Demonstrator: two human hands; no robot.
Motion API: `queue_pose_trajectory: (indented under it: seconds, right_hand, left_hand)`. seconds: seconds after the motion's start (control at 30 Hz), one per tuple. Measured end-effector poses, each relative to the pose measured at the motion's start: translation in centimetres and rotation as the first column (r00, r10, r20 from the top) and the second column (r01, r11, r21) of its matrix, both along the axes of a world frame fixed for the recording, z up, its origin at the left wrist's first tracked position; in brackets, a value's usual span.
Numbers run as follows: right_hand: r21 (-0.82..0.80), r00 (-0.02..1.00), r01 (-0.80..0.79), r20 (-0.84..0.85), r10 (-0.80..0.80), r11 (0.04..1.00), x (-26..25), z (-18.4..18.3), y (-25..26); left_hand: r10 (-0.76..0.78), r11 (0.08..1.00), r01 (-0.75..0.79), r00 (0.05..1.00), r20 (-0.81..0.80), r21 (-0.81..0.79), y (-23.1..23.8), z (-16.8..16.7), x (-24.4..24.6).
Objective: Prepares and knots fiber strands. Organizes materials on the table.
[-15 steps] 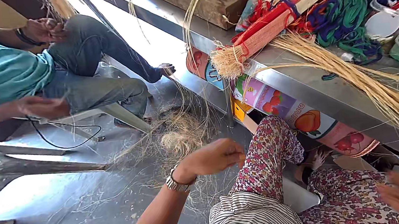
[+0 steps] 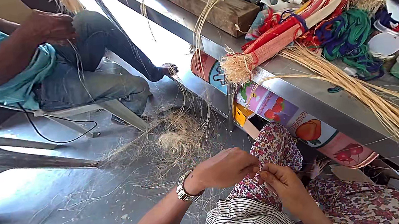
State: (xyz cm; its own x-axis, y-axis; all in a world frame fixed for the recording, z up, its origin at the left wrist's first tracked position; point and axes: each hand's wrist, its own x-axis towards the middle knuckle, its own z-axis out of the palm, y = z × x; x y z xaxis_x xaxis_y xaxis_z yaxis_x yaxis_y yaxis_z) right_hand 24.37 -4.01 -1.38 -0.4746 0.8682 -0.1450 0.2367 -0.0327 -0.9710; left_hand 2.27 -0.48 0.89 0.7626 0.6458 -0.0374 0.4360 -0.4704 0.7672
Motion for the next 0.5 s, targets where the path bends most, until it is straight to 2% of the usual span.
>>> queue_pose_trajectory:
  seconds: [0.1,0.13,0.2,0.23,0.27,0.3,0.33,0.37,0.43,0.47,0.5]
  right_hand:
    - [0.058,0.997,0.072,0.023,-0.074,0.996,0.4,-0.5,0.0]
    - [0.061,0.994,0.104,0.006,-0.105,0.993,0.6,-0.7,0.0]
    - [0.047,0.984,0.177,-0.042,-0.175,0.983,1.0,-1.2,0.0]
    - [0.038,0.976,0.211,-0.068,-0.208,0.977,1.2,-1.3,-0.1]
    - [0.035,0.968,0.238,-0.093,-0.234,0.971,1.3,-1.5,-0.2]
    - [0.034,0.960,0.259,-0.121,-0.253,0.965,1.4,-1.6,-0.3]
    - [0.033,0.953,0.273,-0.146,-0.266,0.961,1.4,-1.7,-0.5]
    - [0.032,0.947,0.285,-0.165,-0.276,0.958,1.4,-1.7,-0.8]
    - [0.023,0.931,0.310,-0.208,-0.299,0.950,1.2,-1.7,-1.3]
    - [0.016,0.922,0.320,-0.234,-0.307,0.947,1.0,-1.7,-1.6]
    - [0.006,0.911,0.329,-0.263,-0.316,0.944,0.9,-1.7,-1.9]
  left_hand:
    - [-0.005,1.000,0.004,0.999,0.048,0.023,0.7,-1.0,-2.2]
    - [0.062,0.998,-0.063,0.997,0.040,0.021,0.9,-1.4,-3.6]
    - [0.325,0.945,-0.322,0.943,-0.067,0.048,1.1,-1.9,-6.9]
    - [0.494,0.869,-0.481,0.857,-0.144,0.120,0.9,-2.1,-8.2]
    - [0.657,0.754,-0.622,0.724,-0.210,0.211,0.7,-2.5,-8.8]
    - [0.773,0.635,-0.717,0.587,-0.242,0.289,0.4,-3.1,-8.9]
    - [0.819,0.573,-0.761,0.524,-0.235,0.302,-0.2,-3.6,-8.6]
    - [0.814,0.581,-0.773,0.549,-0.188,0.255,-1.0,-4.1,-7.7]
    - [0.721,0.690,-0.723,0.691,0.051,0.042,-3.0,-5.3,-4.6]
    - [0.671,0.739,-0.659,0.702,0.239,-0.140,-4.0,-5.8,-2.4]
    - [0.646,0.763,-0.551,0.645,0.408,-0.338,-4.8,-6.1,0.0]
